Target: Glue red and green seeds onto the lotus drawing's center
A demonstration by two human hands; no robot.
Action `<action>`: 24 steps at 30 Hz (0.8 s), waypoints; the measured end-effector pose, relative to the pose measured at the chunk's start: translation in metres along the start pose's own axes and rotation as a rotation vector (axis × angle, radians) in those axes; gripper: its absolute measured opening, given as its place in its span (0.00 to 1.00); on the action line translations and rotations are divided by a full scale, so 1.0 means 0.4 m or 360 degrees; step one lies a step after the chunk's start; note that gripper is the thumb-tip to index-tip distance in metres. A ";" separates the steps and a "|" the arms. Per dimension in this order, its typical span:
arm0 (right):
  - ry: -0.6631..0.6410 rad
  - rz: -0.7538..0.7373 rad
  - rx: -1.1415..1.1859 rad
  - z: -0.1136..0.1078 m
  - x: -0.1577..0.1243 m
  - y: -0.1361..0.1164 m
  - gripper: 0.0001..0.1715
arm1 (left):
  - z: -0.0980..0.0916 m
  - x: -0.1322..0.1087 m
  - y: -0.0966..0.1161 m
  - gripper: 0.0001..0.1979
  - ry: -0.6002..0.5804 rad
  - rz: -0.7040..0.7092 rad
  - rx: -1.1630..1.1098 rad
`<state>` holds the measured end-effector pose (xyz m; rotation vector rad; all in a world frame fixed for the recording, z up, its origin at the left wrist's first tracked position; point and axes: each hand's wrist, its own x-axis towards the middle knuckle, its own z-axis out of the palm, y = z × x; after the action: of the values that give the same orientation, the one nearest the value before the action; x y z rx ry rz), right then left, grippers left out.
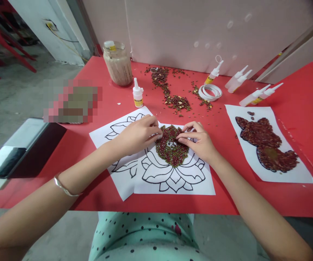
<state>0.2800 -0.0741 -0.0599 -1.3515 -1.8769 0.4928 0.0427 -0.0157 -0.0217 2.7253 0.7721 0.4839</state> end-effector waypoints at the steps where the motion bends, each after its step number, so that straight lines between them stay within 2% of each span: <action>1: -0.0006 -0.0006 -0.0007 0.000 0.000 0.000 0.07 | 0.000 0.000 0.000 0.11 -0.0005 -0.0002 0.0005; 24: 0.0003 -0.0026 -0.0060 0.003 -0.001 0.002 0.07 | 0.002 -0.002 0.005 0.11 0.0022 0.0047 0.0070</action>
<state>0.2796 -0.0738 -0.0614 -1.3595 -1.9031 0.4502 0.0432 -0.0179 -0.0219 2.7806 0.7559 0.4987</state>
